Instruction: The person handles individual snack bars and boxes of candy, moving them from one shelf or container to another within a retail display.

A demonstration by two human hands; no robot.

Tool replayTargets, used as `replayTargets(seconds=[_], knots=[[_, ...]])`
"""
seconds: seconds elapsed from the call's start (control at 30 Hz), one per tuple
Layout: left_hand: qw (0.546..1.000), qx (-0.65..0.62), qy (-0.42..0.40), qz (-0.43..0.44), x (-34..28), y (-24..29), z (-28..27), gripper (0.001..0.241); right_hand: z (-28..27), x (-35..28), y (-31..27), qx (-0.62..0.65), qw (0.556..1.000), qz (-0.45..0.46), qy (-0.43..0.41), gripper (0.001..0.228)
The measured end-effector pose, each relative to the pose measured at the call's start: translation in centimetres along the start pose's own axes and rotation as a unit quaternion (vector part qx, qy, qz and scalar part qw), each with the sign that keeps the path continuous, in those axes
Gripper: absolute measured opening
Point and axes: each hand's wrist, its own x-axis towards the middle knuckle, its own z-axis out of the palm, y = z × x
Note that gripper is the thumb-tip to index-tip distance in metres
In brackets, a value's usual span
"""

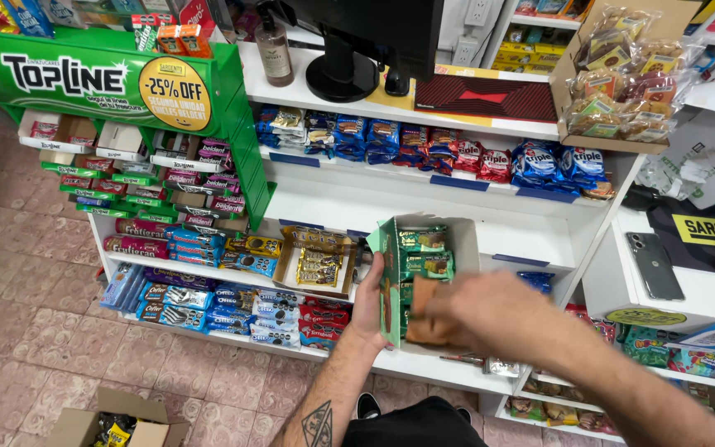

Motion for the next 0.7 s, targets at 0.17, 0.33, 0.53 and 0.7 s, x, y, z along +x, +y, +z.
replayTargets(seconds=[0.17, 0.33, 0.53, 0.7], knots=[[0.999, 0.029, 0.021, 0.002, 0.0, -0.5, 0.0, 0.058, 0.1, 2.3, 1.0, -0.031, 0.958, 0.144, 0.246, 0.038], [1.0, -0.017, -0.016, -0.005, 0.5, 0.0, -1.3, 0.062, 5.4, 2.7, 0.7, -0.015, 0.96, -0.016, 0.278, 0.02], [0.999, 0.015, -0.015, -0.041, -0.1, 1.1, -1.6, 0.079, 2.7, -2.4, 1.5, 0.207, 0.945, 0.047, 0.248, 0.025], [0.982, 0.072, 0.162, -0.064, -0.8, 0.2, -3.9, 0.07, 5.9, -4.2, 6.0, 0.26, 0.897, 0.252, 0.254, 0.059]])
